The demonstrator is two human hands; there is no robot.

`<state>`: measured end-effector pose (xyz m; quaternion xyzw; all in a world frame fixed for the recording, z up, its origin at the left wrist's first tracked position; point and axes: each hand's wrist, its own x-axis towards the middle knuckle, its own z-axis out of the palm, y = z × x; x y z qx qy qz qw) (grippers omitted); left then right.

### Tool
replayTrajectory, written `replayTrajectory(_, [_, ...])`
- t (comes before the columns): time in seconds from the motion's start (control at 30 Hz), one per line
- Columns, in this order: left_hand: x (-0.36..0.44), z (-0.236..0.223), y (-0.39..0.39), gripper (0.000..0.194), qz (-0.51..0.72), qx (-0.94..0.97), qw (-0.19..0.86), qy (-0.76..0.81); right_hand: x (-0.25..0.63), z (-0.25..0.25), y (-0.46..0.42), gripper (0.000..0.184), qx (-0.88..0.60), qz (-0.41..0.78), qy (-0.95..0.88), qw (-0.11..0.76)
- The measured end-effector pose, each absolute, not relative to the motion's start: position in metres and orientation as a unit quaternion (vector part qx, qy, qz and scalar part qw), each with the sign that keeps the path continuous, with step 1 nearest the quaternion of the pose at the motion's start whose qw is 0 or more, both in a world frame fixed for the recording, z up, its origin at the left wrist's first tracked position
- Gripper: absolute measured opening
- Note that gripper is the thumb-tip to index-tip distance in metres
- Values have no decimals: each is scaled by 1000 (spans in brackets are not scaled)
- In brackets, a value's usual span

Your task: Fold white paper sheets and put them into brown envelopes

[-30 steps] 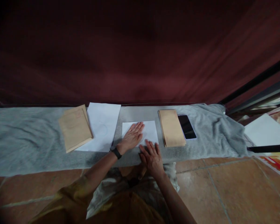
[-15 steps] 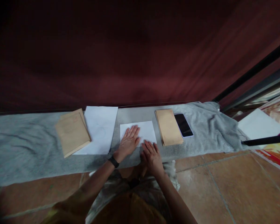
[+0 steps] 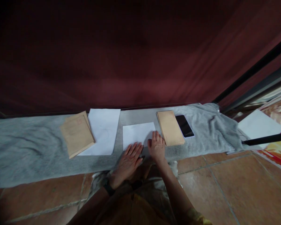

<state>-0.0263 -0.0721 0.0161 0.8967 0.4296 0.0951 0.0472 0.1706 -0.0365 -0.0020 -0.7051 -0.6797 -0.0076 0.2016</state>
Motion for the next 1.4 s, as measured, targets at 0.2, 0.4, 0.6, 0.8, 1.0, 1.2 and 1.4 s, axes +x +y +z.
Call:
replayTrajectory(0.2, [-25, 17, -72, 56, 107, 893, 48, 435, 173, 8, -15, 53, -739, 17, -635, 223])
replayTrajectory(0.4, [-25, 17, -73, 54, 117, 890, 51, 438, 176, 8, -9, 41, -765, 29, -605, 220])
replayTrajectory(0.6, [-24, 18, -75, 52, 120, 886, 44, 446, 189, 11, -8, 25, -772, 193, -531, 290])
replayTrajectory(0.8, [-24, 16, -75, 52, 129, 884, 46, 448, 201, 16, -7, 24, -741, 285, -499, 347])
replayTrajectory(1.0, [-24, 18, -73, 50, 135, 877, 63, 457, 197, 23, -12, 37, -683, 396, -429, 439])
replayTrajectory(1.2, [-12, 20, -68, 52, 144, 849, 77, 503, 181, 32, -36, 45, -617, 486, -349, 512])
replayTrajectory(1.4, [3, 25, -59, 51, 145, 838, 74, 521, 163, 28, -73, 38, -553, 567, -204, 575])
